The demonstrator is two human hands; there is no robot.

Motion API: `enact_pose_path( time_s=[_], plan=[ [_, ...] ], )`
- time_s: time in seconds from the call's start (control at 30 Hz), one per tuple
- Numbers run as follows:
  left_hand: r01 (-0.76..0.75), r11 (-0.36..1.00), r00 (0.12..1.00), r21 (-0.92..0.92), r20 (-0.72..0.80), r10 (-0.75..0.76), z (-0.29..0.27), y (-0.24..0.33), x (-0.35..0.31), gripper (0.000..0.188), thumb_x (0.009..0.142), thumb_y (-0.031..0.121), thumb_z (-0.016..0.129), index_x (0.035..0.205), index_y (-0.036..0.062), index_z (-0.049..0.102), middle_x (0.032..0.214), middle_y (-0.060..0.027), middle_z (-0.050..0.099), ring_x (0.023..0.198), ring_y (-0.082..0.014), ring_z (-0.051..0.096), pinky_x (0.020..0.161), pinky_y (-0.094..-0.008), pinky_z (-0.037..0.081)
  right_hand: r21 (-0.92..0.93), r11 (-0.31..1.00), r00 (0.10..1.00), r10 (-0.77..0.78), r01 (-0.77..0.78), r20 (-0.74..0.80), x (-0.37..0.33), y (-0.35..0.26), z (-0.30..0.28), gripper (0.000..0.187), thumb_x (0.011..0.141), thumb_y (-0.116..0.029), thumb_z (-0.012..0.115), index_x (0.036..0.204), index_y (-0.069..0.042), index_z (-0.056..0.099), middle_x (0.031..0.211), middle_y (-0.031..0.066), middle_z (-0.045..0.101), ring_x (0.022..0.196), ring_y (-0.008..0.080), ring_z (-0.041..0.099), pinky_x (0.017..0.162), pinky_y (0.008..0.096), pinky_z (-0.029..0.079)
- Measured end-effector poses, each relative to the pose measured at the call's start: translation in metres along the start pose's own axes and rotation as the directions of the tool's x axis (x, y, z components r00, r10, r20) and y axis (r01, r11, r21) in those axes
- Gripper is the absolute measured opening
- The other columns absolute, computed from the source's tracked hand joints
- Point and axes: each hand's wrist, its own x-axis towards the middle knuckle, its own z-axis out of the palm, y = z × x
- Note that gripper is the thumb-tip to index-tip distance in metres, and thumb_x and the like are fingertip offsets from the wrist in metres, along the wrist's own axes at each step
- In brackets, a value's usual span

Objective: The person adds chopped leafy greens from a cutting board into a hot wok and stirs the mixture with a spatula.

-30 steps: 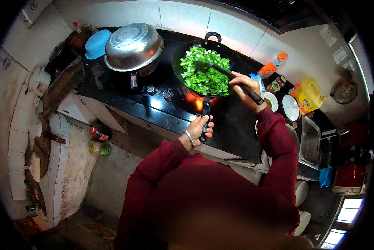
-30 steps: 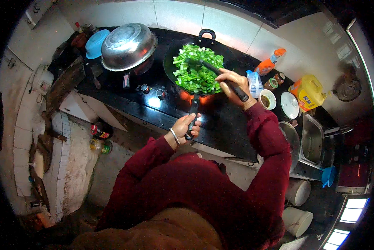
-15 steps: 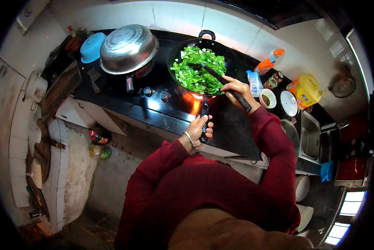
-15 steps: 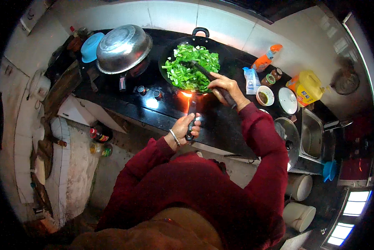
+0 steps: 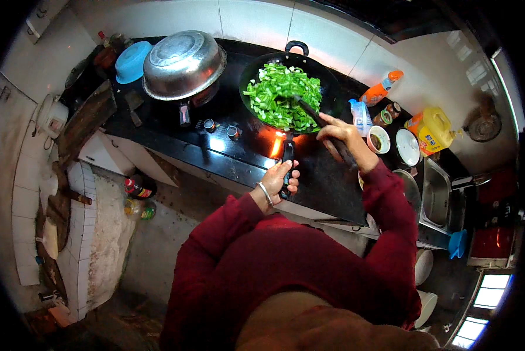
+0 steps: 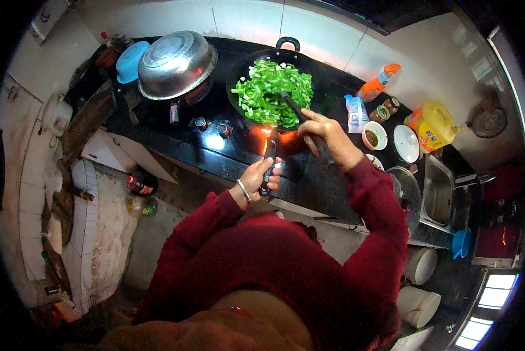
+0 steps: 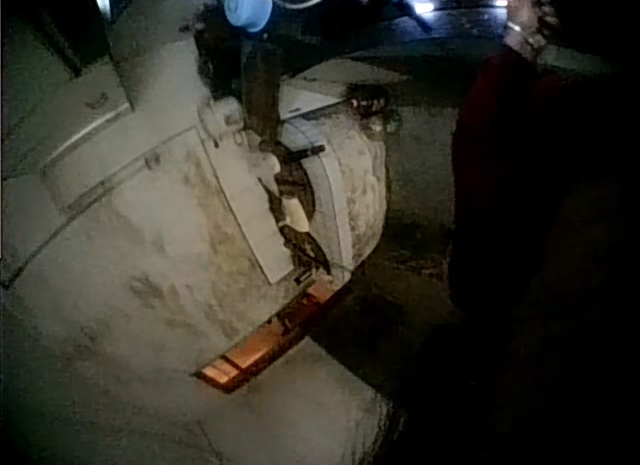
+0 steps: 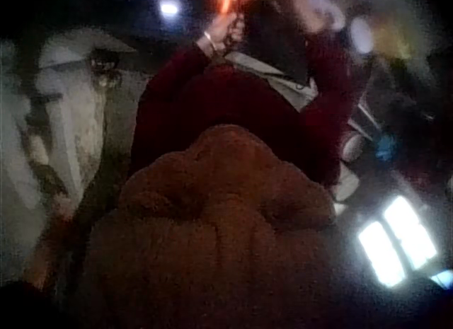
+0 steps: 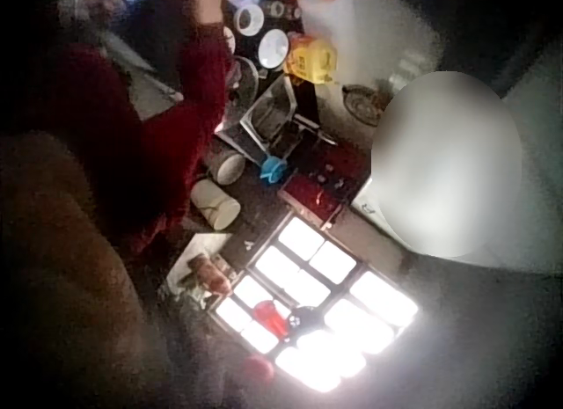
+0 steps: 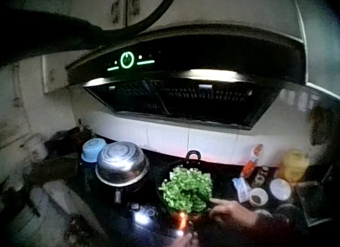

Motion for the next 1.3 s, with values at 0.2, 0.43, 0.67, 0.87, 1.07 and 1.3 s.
enact_pose_path(
  time_s=[0.2, 0.43, 0.67, 0.87, 1.07, 1.3],
  plan=[
    [0.01, 1.0, 1.0, -0.014, -0.02, -0.01, 0.001, 0.002, -0.001, 0.019, 0.092, 0.024, 0.047, 0.104, 0.0098, 0.044, 0.074, -0.002, 0.045, 0.054, -0.0074, 0.038, 0.044, -0.0187, 0.036, -0.103, 0.994, 0.999, 0.028, -0.024, 0.037, -0.004, 0.008, -0.004, 0.013, 0.07, 0.005, 0.054, 0.08, -0.002, 0.058, 0.11, 0.0203, 0.055, 0.075, 0.0202, 0.061, 0.062, 0.0265, 0.045],
    [-0.004, 0.999, 1.0, -0.041, -0.014, 0.003, -0.001, 0.0, -0.001, 0.019, 0.092, 0.024, 0.047, 0.104, 0.01, 0.044, 0.074, -0.0018, 0.045, 0.054, -0.0069, 0.038, 0.044, -0.019, 0.036, -0.149, 0.988, 0.968, 0.078, -0.043, 0.239, -0.03, -0.044, -0.037, 0.007, 0.073, -0.003, 0.051, 0.075, -0.004, 0.057, 0.121, 0.0215, 0.049, 0.064, 0.0158, 0.058, 0.055, 0.0258, 0.044],
    [-0.005, 1.0, 1.0, -0.003, -0.014, 0.005, -0.002, 0.0, 0.001, 0.019, 0.092, 0.024, 0.048, 0.103, 0.0097, 0.045, 0.073, -0.0015, 0.045, 0.052, -0.0075, 0.039, 0.044, -0.0195, 0.036, -0.207, 0.978, 1.0, 0.018, -0.014, 0.017, -0.021, -0.009, -0.03, 0.012, 0.075, -0.003, 0.05, 0.08, -0.006, 0.059, 0.113, 0.0239, 0.054, 0.097, 0.0282, 0.059, 0.075, 0.0318, 0.046],
    [-0.014, 1.0, 1.0, -0.023, -0.021, 0.013, -0.004, -0.001, 0.001, 0.019, 0.091, 0.025, 0.048, 0.102, 0.0101, 0.046, 0.074, -0.0014, 0.046, 0.052, -0.0075, 0.039, 0.044, -0.0197, 0.036, -0.071, 0.975, 0.977, -0.21, 0.211, 0.02, -0.019, -0.04, -0.036, 0.022, 0.064, 0.004, 0.063, 0.083, -0.007, 0.062, 0.098, 0.0176, 0.061, 0.104, 0.0338, 0.056, 0.074, 0.0352, 0.048],
    [-0.006, 1.0, 1.0, 0.001, 0.002, 0.006, -0.003, -0.001, 0.001, 0.02, 0.091, 0.025, 0.049, 0.103, 0.0098, 0.045, 0.074, -0.0014, 0.046, 0.053, -0.0073, 0.039, 0.044, -0.0197, 0.037, -0.037, 0.985, 0.96, -0.175, 0.171, -0.22, 0.002, 0.006, 0.003, 0.022, 0.068, 0.006, 0.06, 0.087, -0.005, 0.062, 0.098, 0.0179, 0.062, 0.105, 0.0319, 0.056, 0.081, 0.0343, 0.047],
    [-0.018, 0.999, 0.999, -0.029, -0.033, 0.017, 0.002, -0.006, 0.003, 0.019, 0.091, 0.024, 0.048, 0.103, 0.0099, 0.044, 0.074, -0.0015, 0.045, 0.053, -0.0075, 0.039, 0.044, -0.0197, 0.036, -0.079, 0.981, 0.92, -0.191, 0.174, -0.342, 0.02, 0.023, 0.003, 0.02, 0.069, 0.005, 0.058, 0.086, -0.004, 0.062, 0.1, 0.0188, 0.061, 0.105, 0.0309, 0.057, 0.081, 0.0339, 0.047]
  ],
)
